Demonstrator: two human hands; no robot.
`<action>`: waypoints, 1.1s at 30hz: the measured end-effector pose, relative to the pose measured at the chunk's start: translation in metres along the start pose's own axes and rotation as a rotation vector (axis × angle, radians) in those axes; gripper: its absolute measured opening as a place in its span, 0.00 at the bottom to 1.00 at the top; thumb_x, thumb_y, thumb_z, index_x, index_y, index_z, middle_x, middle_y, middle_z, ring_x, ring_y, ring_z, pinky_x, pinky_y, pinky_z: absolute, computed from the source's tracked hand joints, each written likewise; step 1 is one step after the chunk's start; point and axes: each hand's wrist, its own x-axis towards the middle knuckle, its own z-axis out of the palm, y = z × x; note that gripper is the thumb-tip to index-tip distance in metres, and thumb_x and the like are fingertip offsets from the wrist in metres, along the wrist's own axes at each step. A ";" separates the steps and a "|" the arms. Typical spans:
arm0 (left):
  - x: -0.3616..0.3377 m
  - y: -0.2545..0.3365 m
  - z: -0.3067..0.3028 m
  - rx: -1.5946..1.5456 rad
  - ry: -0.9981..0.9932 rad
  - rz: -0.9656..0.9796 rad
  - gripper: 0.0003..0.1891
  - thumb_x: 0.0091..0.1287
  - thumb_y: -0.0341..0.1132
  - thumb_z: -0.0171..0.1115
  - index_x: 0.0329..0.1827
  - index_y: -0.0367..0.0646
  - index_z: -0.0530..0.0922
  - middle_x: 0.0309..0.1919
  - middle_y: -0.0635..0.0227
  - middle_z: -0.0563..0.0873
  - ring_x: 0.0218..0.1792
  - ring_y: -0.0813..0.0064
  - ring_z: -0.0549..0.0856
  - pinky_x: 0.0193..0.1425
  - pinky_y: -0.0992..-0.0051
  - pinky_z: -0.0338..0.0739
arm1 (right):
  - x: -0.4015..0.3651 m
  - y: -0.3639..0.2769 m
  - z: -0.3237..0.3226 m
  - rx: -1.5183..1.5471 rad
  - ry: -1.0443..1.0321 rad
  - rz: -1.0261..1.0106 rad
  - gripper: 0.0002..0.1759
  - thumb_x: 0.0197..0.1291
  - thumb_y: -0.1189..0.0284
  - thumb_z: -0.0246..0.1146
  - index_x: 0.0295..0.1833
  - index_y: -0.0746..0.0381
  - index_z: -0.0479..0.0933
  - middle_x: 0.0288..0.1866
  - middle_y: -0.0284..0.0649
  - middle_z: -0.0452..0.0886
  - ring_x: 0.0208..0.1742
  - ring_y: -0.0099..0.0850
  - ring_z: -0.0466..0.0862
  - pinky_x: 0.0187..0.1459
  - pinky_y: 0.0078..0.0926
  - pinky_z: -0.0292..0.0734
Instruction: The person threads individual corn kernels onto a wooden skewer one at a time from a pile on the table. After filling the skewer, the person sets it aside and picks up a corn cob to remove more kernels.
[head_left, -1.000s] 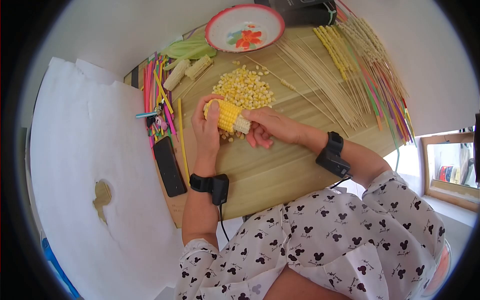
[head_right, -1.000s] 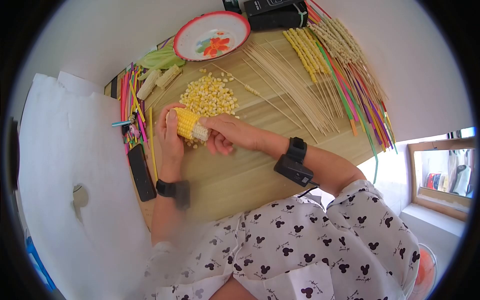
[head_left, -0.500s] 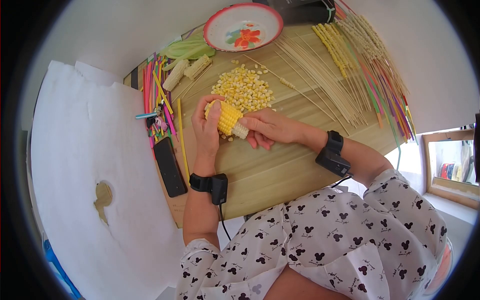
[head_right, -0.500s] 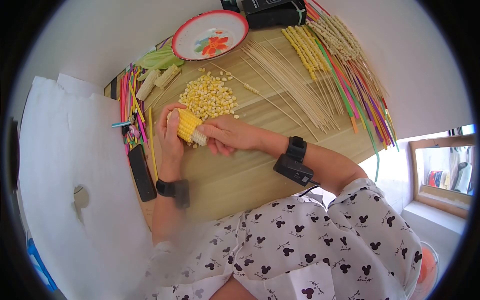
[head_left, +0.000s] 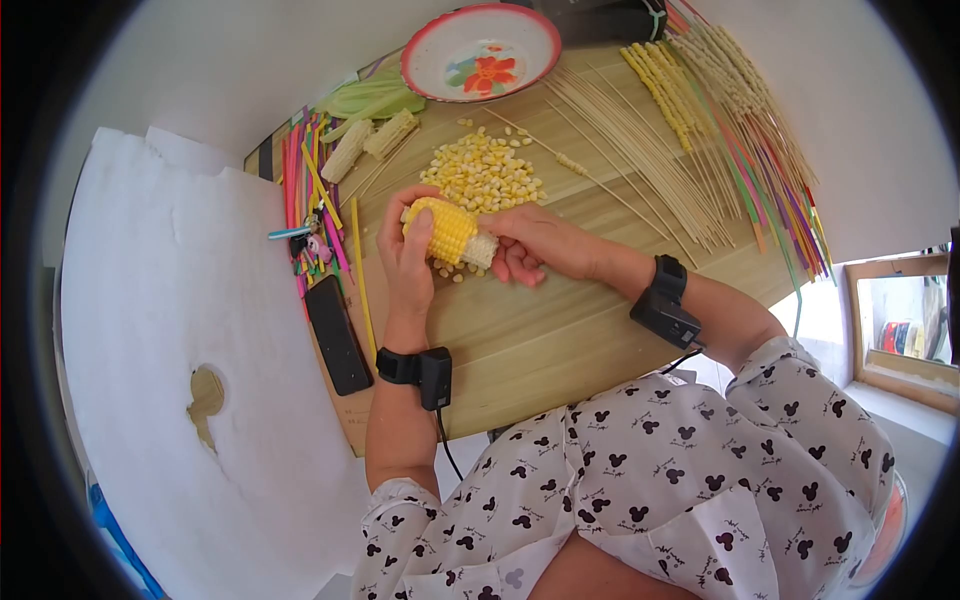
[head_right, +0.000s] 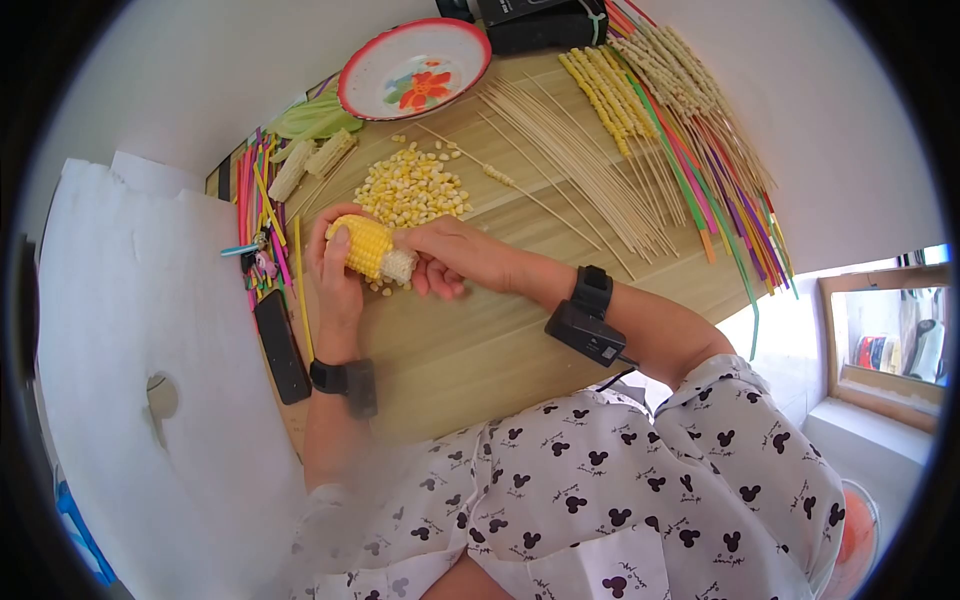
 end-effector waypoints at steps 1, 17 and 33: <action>0.000 0.000 0.000 -0.018 -0.013 -0.006 0.14 0.69 0.38 0.55 0.50 0.36 0.75 0.40 0.67 0.81 0.42 0.79 0.77 0.49 0.79 0.71 | 0.000 0.001 0.000 0.002 0.002 0.000 0.29 0.70 0.48 0.49 0.30 0.62 0.76 0.21 0.35 0.76 0.16 0.18 0.73 0.17 0.15 0.65; 0.000 -0.001 0.002 0.035 -0.031 -0.003 0.16 0.70 0.38 0.51 0.51 0.35 0.74 0.41 0.64 0.82 0.43 0.75 0.79 0.51 0.76 0.73 | 0.004 0.007 0.000 -0.100 -0.047 -0.081 0.25 0.69 0.48 0.56 0.31 0.58 0.74 0.20 0.27 0.73 0.14 0.13 0.65 0.16 0.13 0.58; 0.001 0.005 0.002 -0.194 -0.083 -0.068 0.19 0.71 0.42 0.54 0.54 0.35 0.74 0.42 0.62 0.82 0.45 0.76 0.81 0.52 0.77 0.75 | 0.000 0.003 -0.001 -0.008 -0.095 -0.098 0.25 0.72 0.52 0.52 0.31 0.62 0.75 0.19 0.29 0.75 0.14 0.15 0.68 0.15 0.14 0.60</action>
